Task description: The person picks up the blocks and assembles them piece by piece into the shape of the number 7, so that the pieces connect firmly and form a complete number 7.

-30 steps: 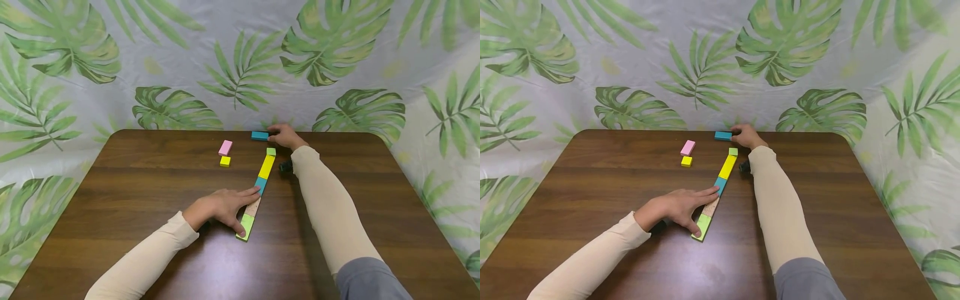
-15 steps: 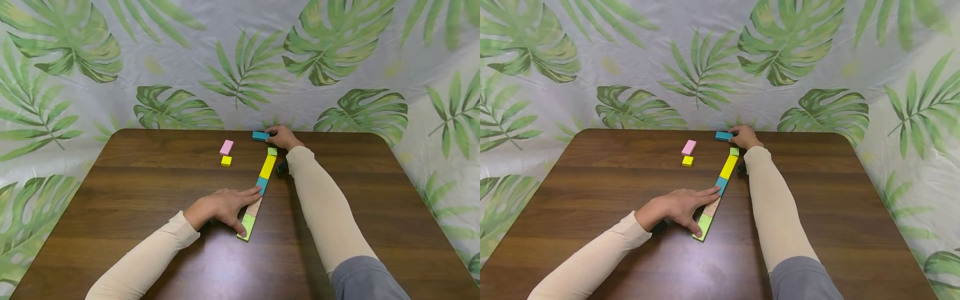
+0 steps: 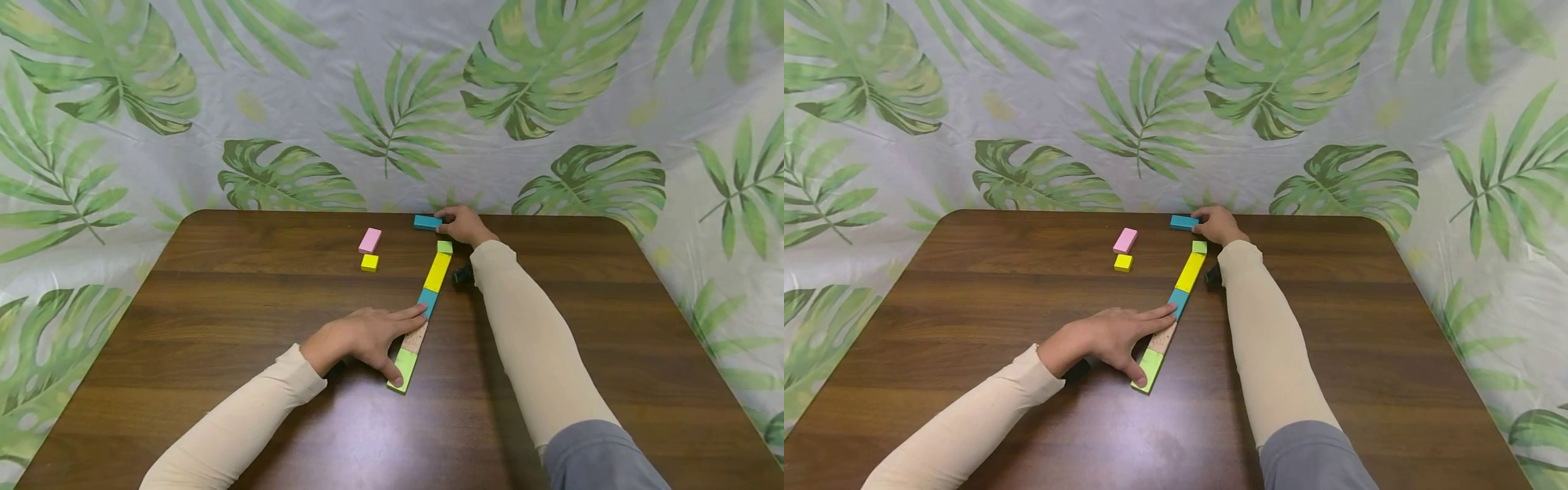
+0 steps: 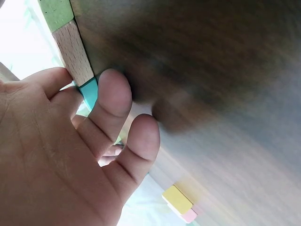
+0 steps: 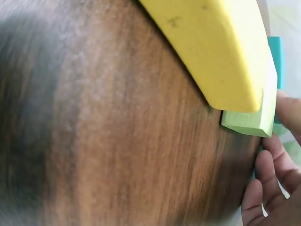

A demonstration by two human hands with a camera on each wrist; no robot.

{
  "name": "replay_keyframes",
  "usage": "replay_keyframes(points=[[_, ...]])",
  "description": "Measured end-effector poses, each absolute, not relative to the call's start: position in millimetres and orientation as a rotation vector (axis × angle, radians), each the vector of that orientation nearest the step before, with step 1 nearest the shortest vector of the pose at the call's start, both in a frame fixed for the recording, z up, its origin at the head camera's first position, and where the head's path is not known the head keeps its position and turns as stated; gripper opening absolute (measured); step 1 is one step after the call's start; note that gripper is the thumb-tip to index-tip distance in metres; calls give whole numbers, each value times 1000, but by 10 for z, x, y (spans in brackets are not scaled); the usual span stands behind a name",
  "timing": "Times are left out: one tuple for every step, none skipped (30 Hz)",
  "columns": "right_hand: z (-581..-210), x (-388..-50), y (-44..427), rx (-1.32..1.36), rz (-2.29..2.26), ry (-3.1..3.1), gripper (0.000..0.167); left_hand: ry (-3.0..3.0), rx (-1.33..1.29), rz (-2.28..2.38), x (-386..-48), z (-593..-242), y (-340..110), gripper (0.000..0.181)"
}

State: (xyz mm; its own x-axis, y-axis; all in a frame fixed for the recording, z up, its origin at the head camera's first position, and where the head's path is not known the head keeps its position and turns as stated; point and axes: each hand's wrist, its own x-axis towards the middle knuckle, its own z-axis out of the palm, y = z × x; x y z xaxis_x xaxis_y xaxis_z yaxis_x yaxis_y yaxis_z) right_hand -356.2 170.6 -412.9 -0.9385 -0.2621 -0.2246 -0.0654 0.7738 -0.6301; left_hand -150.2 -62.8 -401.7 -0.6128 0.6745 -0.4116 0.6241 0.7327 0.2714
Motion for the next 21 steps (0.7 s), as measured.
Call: replay_keyframes(points=[[-4133, -3560, 1710, -258, -930, 2669, 44, 2440, 988, 140, -1501, -4019, -626, 111], [-4137, -3560, 1712, -263, -928, 2672, 46, 2441, 990, 138, -1502, -4021, -625, 111], [-4142, -3561, 1713, -266, -931, 2672, 46, 2442, 991, 137, -1504, -4022, -624, 111], [-4147, -3563, 1713, -267, -942, 2667, 46, 2442, 992, 136, -1504, -4023, -624, 111], [-4153, -3566, 1713, -264, -953, 2662, 46, 2442, 991, 136, -1505, -4023, -624, 110], [-4159, -3569, 1713, -260, -964, 2657, 46, 2443, 991, 137, -1506, -4024, -624, 110], [-4161, -3574, 1713, -252, -979, 2649, 45, 2444, 992, 137, -1509, -4021, -625, 110], [-4162, -3578, 1715, -239, -994, 2641, 44, 2446, 993, 135, -1512, -4018, -625, 110], [-4162, -3579, 1717, -226, -1009, 2631, 43, 2445, 994, 135, -1514, -4016, -624, 110], [-4161, -3577, 1721, -215, -1021, 2623, 42, 2445, 994, 136, -1515, -4013, -622, 110], [-4158, -3573, 1725, -207, -1025, 2618, 42, 2445, 994, 133, -1515, -4012, -621, 110], [-4157, -3569, 1728, -203, -1026, 2615, 42, 2444, 995, 131, -1515, -4012, -620, 110], [-4154, -3564, 1729, -199, -1031, 2608, 42, 2443, 993, 128, -1516, -4012, -619, 110], [-4152, -3561, 1729, -197, -1030, 2606, 41, 2442, 991, 126, -1515, -4011, -618, 111], [-4153, -3560, 1725, -199, -1031, 2602, 41, 2442, 989, 123, -1515, -4012, -617, 111], [-4152, -3560, 1719, -204, -1030, 2596, 41, 2440, 986, 122, -1514, -4011, -618, 111], [-4152, -3560, 1711, -206, -1027, 2591, 41, 2439, 985, 122, -1514, -4011, -620, 110], [-4151, -3563, 1701, -208, -1025, 2584, 41, 2438, 983, 122, -1514, -4011, -621, 110], [-4149, -3566, 1690, -210, -1022, 2576, 41, 2437, 983, 123, -1514, -4009, -622, 110], [-4146, -3568, 1681, -213, -1018, 2570, 40, 2437, 983, 124, -1515, -4007, -622, 110], [-4142, -3569, 1670, -212, -1023, 2560, 40, 2437, 982, 125, -1515, -4003, -623, 110]])
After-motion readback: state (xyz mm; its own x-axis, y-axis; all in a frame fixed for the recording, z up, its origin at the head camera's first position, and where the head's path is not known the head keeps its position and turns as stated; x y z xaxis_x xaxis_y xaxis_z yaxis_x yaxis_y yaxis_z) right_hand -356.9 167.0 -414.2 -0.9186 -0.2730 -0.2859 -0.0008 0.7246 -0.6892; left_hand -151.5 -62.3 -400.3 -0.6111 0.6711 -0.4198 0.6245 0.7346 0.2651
